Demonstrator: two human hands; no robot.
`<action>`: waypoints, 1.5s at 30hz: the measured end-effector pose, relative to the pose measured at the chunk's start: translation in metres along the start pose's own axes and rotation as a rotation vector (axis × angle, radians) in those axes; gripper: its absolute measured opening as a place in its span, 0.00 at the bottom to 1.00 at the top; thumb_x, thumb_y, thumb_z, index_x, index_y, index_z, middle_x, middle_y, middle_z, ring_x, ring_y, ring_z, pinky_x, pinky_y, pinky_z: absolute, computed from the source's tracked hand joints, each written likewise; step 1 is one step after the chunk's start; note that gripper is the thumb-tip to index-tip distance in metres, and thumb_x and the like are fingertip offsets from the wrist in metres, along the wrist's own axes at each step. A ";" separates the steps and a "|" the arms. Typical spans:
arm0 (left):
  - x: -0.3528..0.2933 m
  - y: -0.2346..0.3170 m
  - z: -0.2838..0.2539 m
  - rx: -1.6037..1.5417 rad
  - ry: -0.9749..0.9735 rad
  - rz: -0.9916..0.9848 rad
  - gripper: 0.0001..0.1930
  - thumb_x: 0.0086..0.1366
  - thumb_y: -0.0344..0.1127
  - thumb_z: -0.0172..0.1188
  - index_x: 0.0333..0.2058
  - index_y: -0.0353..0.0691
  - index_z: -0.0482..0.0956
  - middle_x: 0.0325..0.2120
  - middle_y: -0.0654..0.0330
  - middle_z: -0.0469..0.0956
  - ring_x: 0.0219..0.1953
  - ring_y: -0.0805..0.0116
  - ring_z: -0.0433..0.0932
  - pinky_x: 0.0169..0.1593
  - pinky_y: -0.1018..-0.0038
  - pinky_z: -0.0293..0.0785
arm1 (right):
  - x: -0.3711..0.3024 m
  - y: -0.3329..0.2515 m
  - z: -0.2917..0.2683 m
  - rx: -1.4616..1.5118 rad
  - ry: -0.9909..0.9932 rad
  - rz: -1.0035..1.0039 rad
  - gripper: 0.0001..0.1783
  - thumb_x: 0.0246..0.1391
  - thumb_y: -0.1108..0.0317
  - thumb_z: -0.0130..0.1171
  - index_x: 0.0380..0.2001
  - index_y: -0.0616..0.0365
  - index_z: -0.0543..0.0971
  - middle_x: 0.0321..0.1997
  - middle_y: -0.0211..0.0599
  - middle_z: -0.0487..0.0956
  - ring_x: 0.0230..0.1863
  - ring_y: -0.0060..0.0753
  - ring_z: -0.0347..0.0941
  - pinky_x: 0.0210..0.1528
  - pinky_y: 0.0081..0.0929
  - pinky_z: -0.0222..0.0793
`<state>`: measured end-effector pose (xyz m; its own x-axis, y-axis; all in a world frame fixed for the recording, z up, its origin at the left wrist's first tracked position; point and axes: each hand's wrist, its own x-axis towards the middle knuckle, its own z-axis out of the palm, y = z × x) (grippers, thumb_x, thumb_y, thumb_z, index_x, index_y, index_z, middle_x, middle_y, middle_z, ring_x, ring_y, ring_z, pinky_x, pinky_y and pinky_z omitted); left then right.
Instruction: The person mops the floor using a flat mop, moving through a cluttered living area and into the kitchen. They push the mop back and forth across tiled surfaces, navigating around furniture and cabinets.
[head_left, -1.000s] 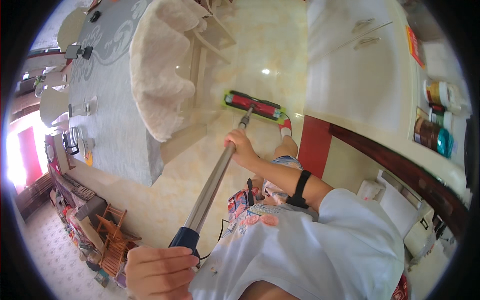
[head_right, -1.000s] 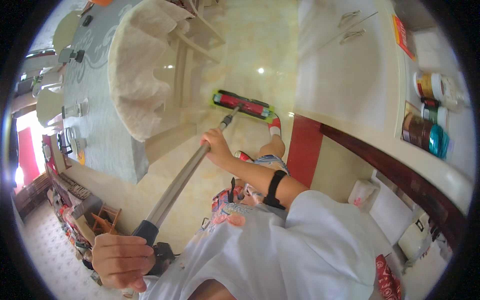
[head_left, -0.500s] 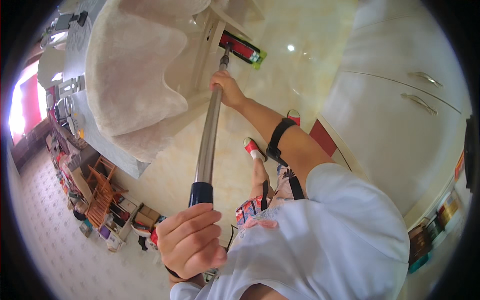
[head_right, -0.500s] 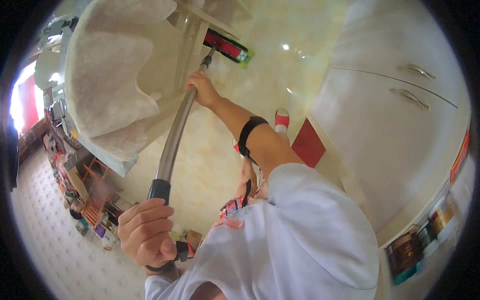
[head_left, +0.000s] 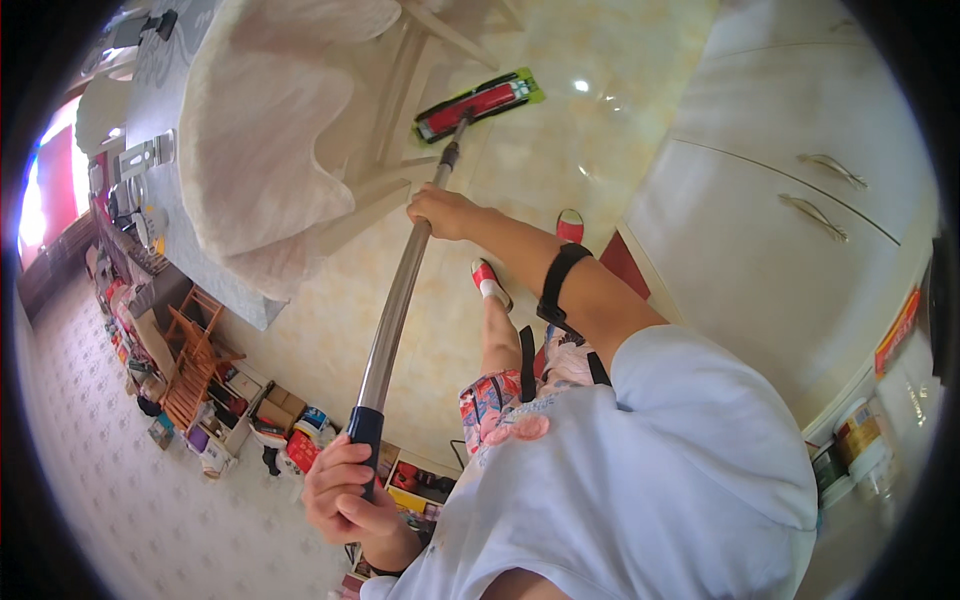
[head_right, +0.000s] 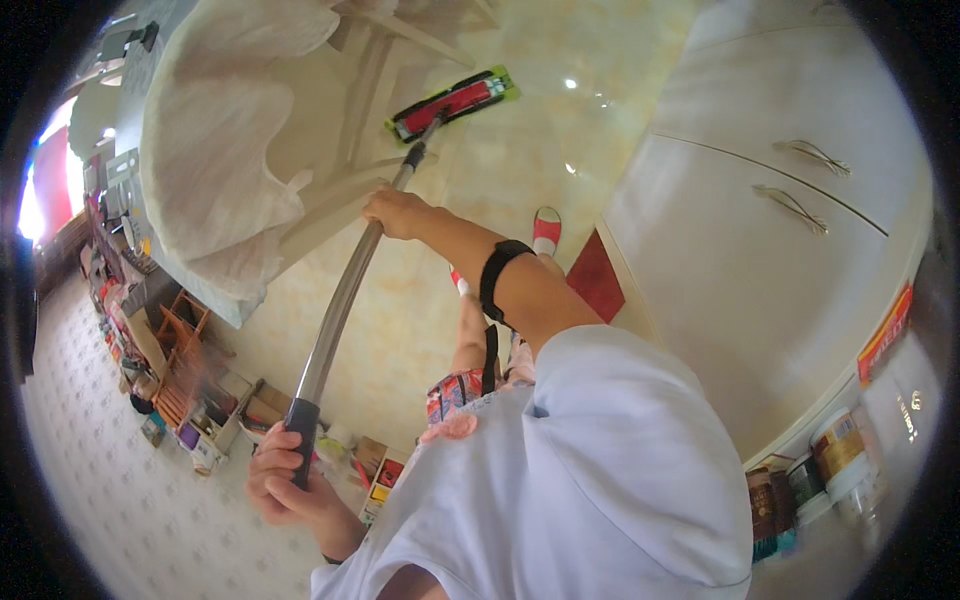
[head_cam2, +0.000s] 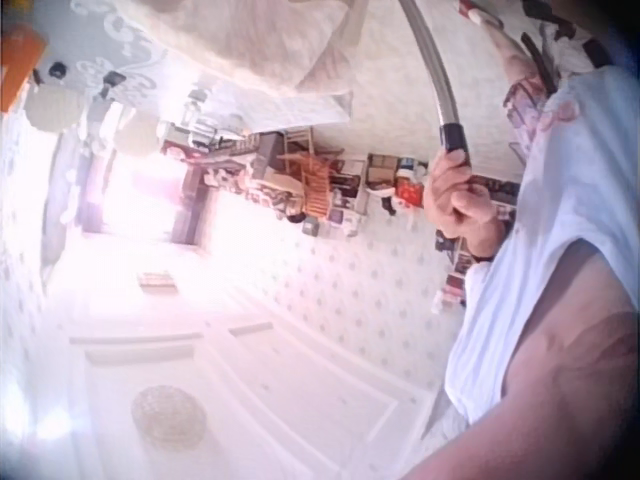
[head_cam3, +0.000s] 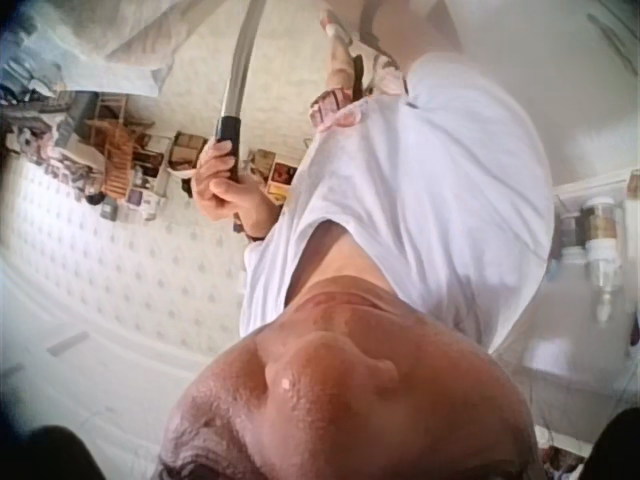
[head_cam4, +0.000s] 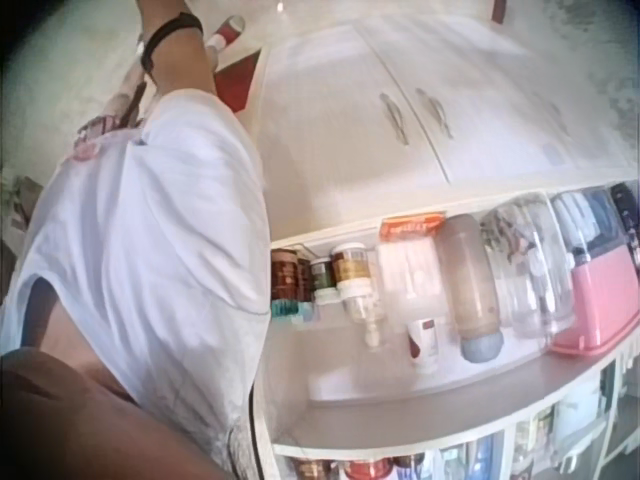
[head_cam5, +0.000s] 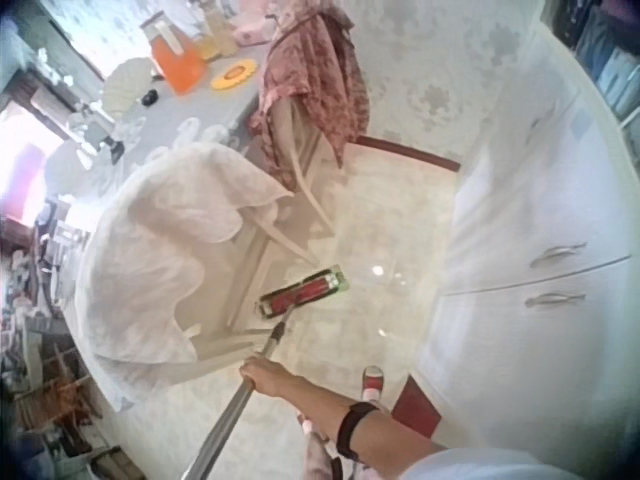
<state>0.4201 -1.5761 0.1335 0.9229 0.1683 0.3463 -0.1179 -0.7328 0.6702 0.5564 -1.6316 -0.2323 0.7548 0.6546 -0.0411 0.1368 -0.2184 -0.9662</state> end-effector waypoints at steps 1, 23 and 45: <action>0.000 0.004 -0.002 -0.050 0.048 -0.046 0.09 0.60 0.31 0.43 0.22 0.33 0.64 0.17 0.55 0.69 0.21 0.60 0.76 0.35 0.55 0.78 | -0.009 -0.004 -0.002 -0.020 -0.023 0.027 0.08 0.37 0.79 0.56 0.22 0.53 0.72 0.30 0.32 0.73 0.43 0.40 0.65 0.45 0.34 0.65; 0.031 0.072 -0.032 -0.447 -0.343 0.306 0.05 0.47 0.22 0.52 0.17 0.34 0.67 0.14 0.57 0.74 0.18 0.59 0.78 0.28 0.65 0.80 | -0.164 -0.065 -0.039 -0.035 0.322 0.084 0.09 0.32 0.83 0.55 0.21 0.58 0.73 0.27 0.42 0.73 0.38 0.51 0.66 0.40 0.39 0.63; 0.137 0.067 0.149 -0.441 -0.584 0.647 0.08 0.38 0.22 0.59 0.16 0.38 0.68 0.17 0.59 0.70 0.21 0.62 0.74 0.31 0.68 0.78 | -0.008 0.053 -0.184 0.018 0.627 -0.152 0.05 0.45 0.77 0.49 0.19 0.56 0.70 0.22 0.32 0.68 0.30 0.36 0.64 0.38 0.26 0.60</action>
<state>0.5931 -1.7004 0.1277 0.6538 -0.6200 0.4338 -0.6828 -0.2363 0.6913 0.6756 -1.7822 -0.2367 0.9603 0.1285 0.2476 0.2648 -0.1412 -0.9539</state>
